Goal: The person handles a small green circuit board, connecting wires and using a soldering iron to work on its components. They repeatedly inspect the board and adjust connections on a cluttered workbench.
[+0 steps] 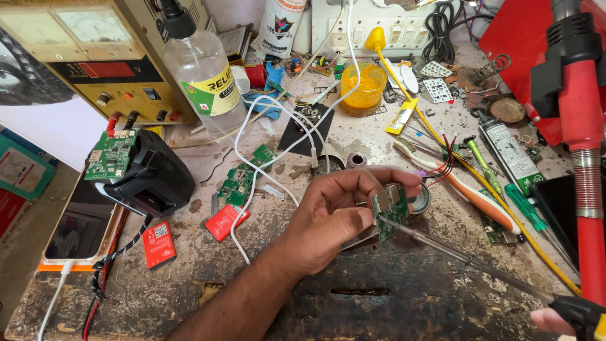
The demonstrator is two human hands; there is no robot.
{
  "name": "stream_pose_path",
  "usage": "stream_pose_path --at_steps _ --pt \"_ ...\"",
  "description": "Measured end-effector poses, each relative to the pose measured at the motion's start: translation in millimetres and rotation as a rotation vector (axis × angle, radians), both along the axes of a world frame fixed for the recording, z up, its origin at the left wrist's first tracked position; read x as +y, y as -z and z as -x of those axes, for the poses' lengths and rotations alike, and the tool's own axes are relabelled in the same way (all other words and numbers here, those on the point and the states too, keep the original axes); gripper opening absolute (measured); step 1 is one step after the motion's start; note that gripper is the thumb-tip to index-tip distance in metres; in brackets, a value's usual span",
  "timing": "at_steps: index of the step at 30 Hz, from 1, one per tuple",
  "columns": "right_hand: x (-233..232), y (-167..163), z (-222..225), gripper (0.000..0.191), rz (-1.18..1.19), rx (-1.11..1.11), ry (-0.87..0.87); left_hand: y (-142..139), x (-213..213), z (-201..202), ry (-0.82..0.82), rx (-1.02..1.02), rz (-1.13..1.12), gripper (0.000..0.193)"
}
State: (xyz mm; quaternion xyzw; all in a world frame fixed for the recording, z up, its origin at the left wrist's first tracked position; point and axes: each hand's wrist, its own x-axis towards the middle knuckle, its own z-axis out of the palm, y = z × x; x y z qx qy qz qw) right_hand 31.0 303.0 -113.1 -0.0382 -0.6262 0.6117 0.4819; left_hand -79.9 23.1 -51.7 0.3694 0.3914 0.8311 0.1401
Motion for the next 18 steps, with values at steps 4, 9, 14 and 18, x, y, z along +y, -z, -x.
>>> stream_pose_path --at_steps 4,9,14,18 --pt "0 0 1 0.013 -0.006 -0.011 0.001 0 -1 0 -0.002 -0.005 0.017 0.017" --pt "1 -3 4 0.013 -0.022 -0.022 -0.012 -3 -2 1 0.007 0.002 0.027 0.013" --pt "0 -9 8 0.014 -0.024 -0.027 -0.016 -4 -5 1 -0.032 0.034 0.074 0.010" --pt "-9 -28 15 0.015 -0.049 -0.034 -0.013 -3 -6 3 -0.126 -0.003 0.122 0.007"
